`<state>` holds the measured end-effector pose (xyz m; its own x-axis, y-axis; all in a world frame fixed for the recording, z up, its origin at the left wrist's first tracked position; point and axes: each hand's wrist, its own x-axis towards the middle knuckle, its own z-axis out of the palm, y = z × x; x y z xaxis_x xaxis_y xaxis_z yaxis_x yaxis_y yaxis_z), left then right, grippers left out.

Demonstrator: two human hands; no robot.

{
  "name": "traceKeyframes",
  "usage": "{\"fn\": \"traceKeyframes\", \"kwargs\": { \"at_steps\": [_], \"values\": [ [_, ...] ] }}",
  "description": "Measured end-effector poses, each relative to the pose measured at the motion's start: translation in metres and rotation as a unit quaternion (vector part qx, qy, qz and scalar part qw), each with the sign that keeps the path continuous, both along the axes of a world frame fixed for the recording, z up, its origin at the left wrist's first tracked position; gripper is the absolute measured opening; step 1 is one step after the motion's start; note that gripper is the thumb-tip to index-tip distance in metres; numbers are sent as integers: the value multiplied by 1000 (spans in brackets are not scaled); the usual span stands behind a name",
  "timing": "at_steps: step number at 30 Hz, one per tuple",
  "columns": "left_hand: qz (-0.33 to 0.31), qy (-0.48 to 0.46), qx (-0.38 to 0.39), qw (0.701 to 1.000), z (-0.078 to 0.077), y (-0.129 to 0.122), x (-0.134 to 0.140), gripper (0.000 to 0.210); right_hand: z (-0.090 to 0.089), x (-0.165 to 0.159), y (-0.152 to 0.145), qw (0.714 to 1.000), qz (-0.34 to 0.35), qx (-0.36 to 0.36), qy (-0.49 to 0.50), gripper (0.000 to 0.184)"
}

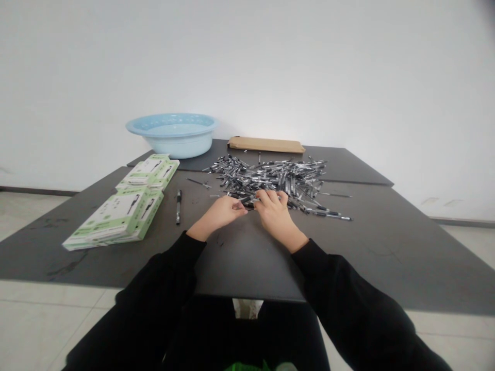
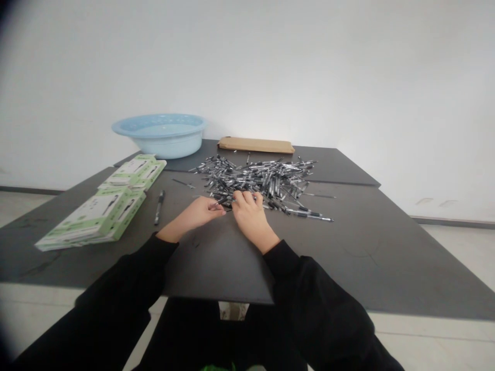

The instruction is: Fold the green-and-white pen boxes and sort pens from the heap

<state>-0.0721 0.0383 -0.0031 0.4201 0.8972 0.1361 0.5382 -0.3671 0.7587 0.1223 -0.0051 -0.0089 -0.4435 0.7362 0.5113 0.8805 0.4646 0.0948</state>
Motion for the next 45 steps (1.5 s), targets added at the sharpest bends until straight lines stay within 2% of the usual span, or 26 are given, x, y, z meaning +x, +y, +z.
{"fn": "traceKeyframes", "kwargs": {
  "at_steps": [4,7,10,13,15,17,20,22,25,27,30,34,39,45],
  "values": [
    [-39,-7,17,999,-2,2,1,37,3,-1,-4,1000,-2,17,26,20],
    [-15,-26,16,999,-1,3,2,38,11,-2,-11,996,-10,61,71,20],
    [17,-85,-9,996,3,3,3,34,18,0,-15,987,2,87,134,21],
    [45,-144,-47,987,8,1,4,42,20,3,-12,975,16,70,211,19],
    [50,-167,-65,983,10,-1,5,46,18,5,-8,962,20,24,271,17],
    [35,-177,-76,981,11,-4,6,48,15,5,-4,940,28,-55,337,16],
    [-3,-178,-85,980,10,-7,10,51,9,2,0,890,62,-172,419,18],
    [-25,-172,-91,981,8,-8,13,54,5,0,3,861,97,-217,450,22],
    [-52,-177,-103,977,6,-10,17,56,0,-3,7,830,136,-246,481,26],
    [-61,-189,-109,974,6,-12,19,55,-3,-4,9,818,145,-252,496,28],
    [-60,-190,-109,974,6,-13,21,52,-4,-3,10,816,135,-248,504,36],
    [-52,-173,-94,979,7,-15,20,52,0,-1,10,801,122,-230,539,42],
    [-81,-207,-97,970,3,-15,19,51,11,13,15,742,75,-183,641,45],
    [-131,-203,-128,962,-1,-14,18,44,22,31,18,652,89,-136,741,41]
  ]
}}
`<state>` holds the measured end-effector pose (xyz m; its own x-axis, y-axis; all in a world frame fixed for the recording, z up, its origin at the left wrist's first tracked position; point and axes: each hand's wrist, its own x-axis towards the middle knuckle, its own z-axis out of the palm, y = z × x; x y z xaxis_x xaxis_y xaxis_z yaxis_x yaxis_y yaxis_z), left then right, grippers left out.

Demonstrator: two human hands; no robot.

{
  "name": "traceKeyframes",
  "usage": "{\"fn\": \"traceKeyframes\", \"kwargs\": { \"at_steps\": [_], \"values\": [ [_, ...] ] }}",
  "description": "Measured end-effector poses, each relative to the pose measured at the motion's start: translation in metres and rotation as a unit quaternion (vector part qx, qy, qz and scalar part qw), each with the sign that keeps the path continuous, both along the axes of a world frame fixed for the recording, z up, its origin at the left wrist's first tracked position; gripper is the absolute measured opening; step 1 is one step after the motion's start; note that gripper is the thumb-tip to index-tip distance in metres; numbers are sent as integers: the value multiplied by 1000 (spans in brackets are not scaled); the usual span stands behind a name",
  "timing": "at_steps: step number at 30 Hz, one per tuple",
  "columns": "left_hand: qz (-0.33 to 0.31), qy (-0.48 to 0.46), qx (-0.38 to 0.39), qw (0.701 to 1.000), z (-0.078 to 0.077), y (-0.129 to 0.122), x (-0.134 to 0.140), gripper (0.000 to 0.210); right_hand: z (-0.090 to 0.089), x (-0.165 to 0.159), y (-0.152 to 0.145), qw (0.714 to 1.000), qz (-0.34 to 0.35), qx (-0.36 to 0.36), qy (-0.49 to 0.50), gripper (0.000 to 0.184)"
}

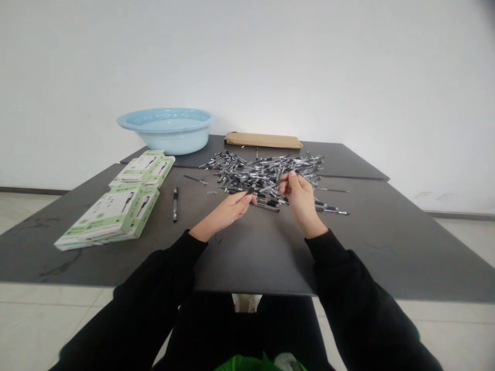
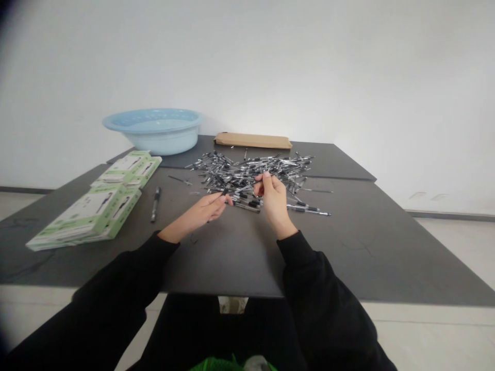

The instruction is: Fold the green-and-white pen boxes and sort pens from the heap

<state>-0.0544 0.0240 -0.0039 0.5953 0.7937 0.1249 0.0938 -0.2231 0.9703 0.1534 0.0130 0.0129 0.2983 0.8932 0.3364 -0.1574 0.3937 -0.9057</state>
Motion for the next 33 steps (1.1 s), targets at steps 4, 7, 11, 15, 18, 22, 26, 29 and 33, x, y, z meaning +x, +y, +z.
{"fn": "traceKeyframes", "kwargs": {
  "at_steps": [4,7,11,15,18,22,26,29,33],
  "values": [
    [-42,18,-18,999,2,-1,0,43,3,2,-1,999,7,9,46,38],
    [-49,21,-30,998,4,-2,1,43,4,2,-2,997,28,7,67,36],
    [-51,28,-37,998,5,-3,1,45,7,2,-4,997,41,0,71,34],
    [-54,40,-42,997,6,-4,1,45,9,2,-6,998,34,-9,52,35],
    [-56,42,-42,997,7,-4,1,46,9,1,-6,999,28,-15,22,37],
    [-68,34,-42,996,6,-4,1,45,9,2,-6,1000,27,-10,-2,40],
    [-77,30,-40,996,7,-4,1,44,8,3,-5,999,31,-11,-5,41],
    [-77,36,-42,996,8,-5,1,44,7,4,-5,999,40,-8,9,39],
    [-82,42,-54,994,9,-5,0,46,8,5,-6,999,39,-7,-1,38]
  ]
}}
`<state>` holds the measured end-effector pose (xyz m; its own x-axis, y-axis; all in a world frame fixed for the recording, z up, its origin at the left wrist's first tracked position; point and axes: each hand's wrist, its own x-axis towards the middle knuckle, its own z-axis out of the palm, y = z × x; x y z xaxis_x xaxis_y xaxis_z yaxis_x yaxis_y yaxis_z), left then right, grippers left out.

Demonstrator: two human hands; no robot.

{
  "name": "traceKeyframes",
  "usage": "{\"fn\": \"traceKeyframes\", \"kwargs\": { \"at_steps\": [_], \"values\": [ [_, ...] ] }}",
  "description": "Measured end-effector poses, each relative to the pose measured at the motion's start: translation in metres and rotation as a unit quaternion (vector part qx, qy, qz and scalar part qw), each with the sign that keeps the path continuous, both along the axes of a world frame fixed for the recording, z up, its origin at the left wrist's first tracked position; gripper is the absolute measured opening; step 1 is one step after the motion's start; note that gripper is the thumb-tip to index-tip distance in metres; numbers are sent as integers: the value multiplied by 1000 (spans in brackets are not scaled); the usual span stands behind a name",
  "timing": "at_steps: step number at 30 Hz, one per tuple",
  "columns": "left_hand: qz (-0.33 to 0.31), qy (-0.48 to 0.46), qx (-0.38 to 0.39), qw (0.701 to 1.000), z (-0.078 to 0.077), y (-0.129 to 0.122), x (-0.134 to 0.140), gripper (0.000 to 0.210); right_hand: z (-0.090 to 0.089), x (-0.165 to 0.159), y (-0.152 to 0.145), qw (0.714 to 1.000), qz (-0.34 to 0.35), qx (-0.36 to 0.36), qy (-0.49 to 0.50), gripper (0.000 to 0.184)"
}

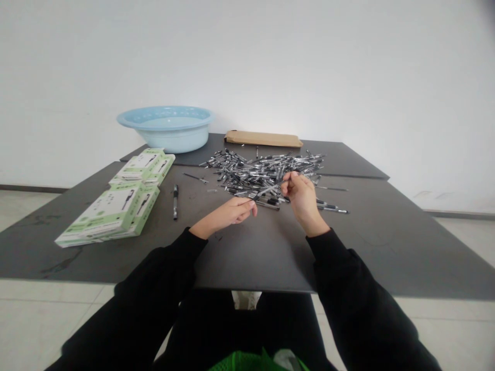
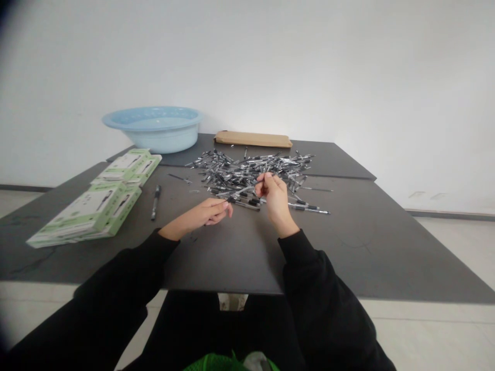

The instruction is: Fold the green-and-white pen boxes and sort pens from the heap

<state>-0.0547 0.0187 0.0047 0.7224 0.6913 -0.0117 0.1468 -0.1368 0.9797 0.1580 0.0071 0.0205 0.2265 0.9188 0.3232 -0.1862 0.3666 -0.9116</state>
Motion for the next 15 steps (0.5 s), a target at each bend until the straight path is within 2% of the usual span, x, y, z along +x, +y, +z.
{"fn": "traceKeyframes", "kwargs": {
  "at_steps": [4,8,11,15],
  "values": [
    [-13,6,-10,1000,0,0,-2,45,3,2,-2,1000,1,2,-24,32],
    [-33,22,-17,999,0,-2,-2,46,2,2,-5,997,52,19,-59,26],
    [-32,22,-22,999,0,-3,-1,45,-1,-1,-5,992,91,6,-93,28],
    [-24,16,-18,999,1,-3,0,44,-3,-8,-5,990,99,-14,-103,32]
  ]
}}
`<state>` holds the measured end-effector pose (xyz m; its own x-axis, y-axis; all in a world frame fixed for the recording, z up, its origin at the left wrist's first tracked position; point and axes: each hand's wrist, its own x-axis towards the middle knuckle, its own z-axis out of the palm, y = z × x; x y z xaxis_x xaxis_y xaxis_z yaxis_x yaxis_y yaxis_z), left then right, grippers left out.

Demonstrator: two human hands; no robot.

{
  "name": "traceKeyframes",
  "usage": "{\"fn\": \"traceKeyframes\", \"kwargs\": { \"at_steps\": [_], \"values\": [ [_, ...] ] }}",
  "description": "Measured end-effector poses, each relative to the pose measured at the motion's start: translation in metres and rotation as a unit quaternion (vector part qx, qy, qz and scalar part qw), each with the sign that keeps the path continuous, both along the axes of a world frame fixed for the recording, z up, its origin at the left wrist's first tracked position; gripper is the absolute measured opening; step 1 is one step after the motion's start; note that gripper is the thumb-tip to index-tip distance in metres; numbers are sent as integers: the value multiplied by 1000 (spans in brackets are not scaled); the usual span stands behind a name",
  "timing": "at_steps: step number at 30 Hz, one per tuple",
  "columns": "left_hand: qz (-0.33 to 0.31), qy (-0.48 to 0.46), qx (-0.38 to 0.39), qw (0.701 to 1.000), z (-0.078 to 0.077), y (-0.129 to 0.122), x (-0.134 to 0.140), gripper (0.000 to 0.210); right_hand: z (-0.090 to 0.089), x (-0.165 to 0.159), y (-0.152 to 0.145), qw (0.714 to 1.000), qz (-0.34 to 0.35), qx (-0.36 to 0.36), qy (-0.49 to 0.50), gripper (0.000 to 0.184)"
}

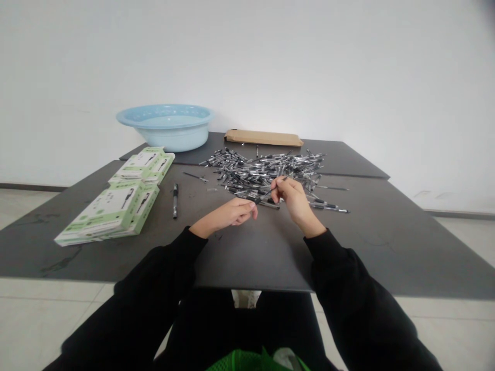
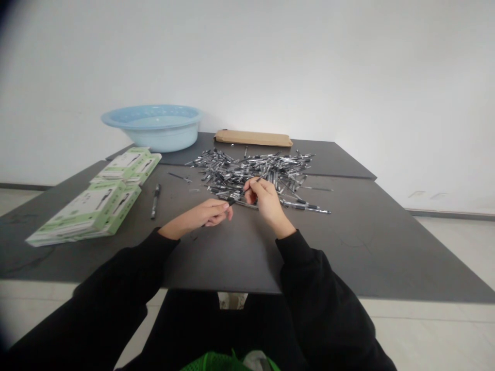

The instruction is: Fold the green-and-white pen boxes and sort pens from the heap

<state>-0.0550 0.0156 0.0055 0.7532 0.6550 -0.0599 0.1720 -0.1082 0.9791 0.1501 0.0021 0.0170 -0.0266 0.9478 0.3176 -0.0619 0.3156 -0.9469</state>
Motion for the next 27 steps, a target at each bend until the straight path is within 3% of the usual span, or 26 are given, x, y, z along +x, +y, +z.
{"fn": "traceKeyframes", "kwargs": {
  "at_steps": [18,27],
  "values": [
    [3,-36,-8,999,-4,3,0,43,-9,-17,-3,990,110,-37,-80,48],
    [32,-54,-1,998,-4,6,1,43,-5,-17,-5,989,110,-21,-97,31]
  ]
}}
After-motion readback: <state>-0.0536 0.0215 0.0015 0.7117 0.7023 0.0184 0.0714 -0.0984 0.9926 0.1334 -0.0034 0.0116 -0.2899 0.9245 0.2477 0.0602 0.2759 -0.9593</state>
